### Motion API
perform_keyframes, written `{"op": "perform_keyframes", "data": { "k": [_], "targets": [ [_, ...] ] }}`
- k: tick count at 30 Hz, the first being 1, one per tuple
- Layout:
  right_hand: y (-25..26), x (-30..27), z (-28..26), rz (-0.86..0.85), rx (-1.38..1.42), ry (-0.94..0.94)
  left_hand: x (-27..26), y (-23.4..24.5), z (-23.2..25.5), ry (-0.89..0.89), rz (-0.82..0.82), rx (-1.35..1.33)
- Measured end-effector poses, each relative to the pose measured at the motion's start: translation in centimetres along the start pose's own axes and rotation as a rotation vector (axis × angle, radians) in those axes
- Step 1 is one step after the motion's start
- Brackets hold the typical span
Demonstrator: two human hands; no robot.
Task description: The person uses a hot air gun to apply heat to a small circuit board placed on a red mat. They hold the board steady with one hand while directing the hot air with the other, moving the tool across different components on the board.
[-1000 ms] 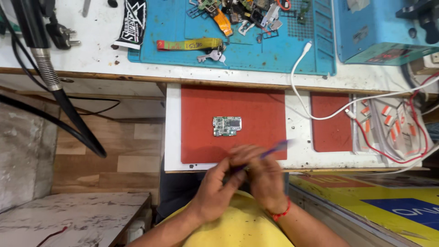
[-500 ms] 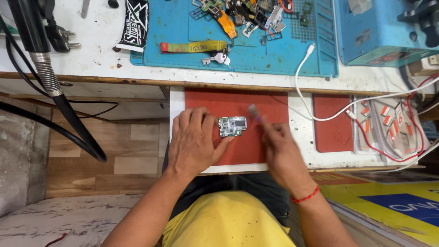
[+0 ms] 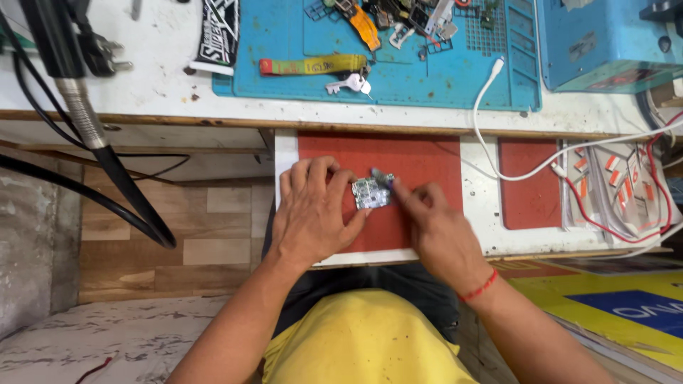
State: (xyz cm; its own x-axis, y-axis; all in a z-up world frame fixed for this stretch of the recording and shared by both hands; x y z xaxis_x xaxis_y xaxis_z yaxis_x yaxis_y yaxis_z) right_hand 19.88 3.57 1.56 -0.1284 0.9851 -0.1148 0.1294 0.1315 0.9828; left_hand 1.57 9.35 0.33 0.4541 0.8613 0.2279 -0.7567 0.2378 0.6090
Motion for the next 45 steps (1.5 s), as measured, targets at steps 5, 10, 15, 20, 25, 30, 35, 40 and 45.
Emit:
{"op": "perform_keyframes", "data": {
  "k": [5,10,15,20,25,30,35,40,45],
  "targets": [
    [0.3,-0.8,-0.7,0.013,0.092,0.012,0.4,-0.1,-0.1,0.025,-0.016,-0.006],
    [0.0,-1.2,-1.3,-0.069,0.103,-0.004,0.3,0.0,-0.1,0.042,-0.023,0.0],
    [-1.4,0.0,-1.9,-0.114,0.088,0.012,0.1,0.0,0.3,0.062,-0.007,0.025],
    [0.1,-0.5,-0.3,0.12,0.091,-0.064,0.2,-0.1,0.0,0.084,-0.021,0.016],
    [-0.7,-1.0,-1.7,0.069,0.073,0.003,0.3,0.4,0.3,0.047,0.006,0.032],
    [-0.8,-1.1,-1.2,-0.04,0.071,0.036,0.1,0.3,0.3,0.028,0.024,0.001],
    [-1.3,0.6,-1.7,-0.043,0.071,0.049,-0.3,-0.1,0.0,0.1,0.027,-0.018],
    [-0.5,-1.8,-2.4,-0.045,0.104,0.055,-0.4,0.4,-0.3,0.074,0.052,-0.043],
    [-1.7,0.2,-2.5,-0.079,0.052,0.072,-0.2,-0.2,-0.7,0.078,0.063,-0.054]
  ]
}}
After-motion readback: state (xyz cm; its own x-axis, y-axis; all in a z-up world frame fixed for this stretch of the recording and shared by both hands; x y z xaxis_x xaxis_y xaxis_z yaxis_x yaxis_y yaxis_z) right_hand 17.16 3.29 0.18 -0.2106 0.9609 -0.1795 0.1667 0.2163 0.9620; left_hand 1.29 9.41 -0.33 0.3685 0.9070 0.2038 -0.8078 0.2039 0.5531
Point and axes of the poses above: each hand's wrist, its own x-axis towards the middle knuckle, its own y-axis out of the back of the hand, z = x × y, the point moved 5 cm from there along x, towards the middle knuckle, and after that the axes turned 13 degrees about -x, right-handed, at the moved point
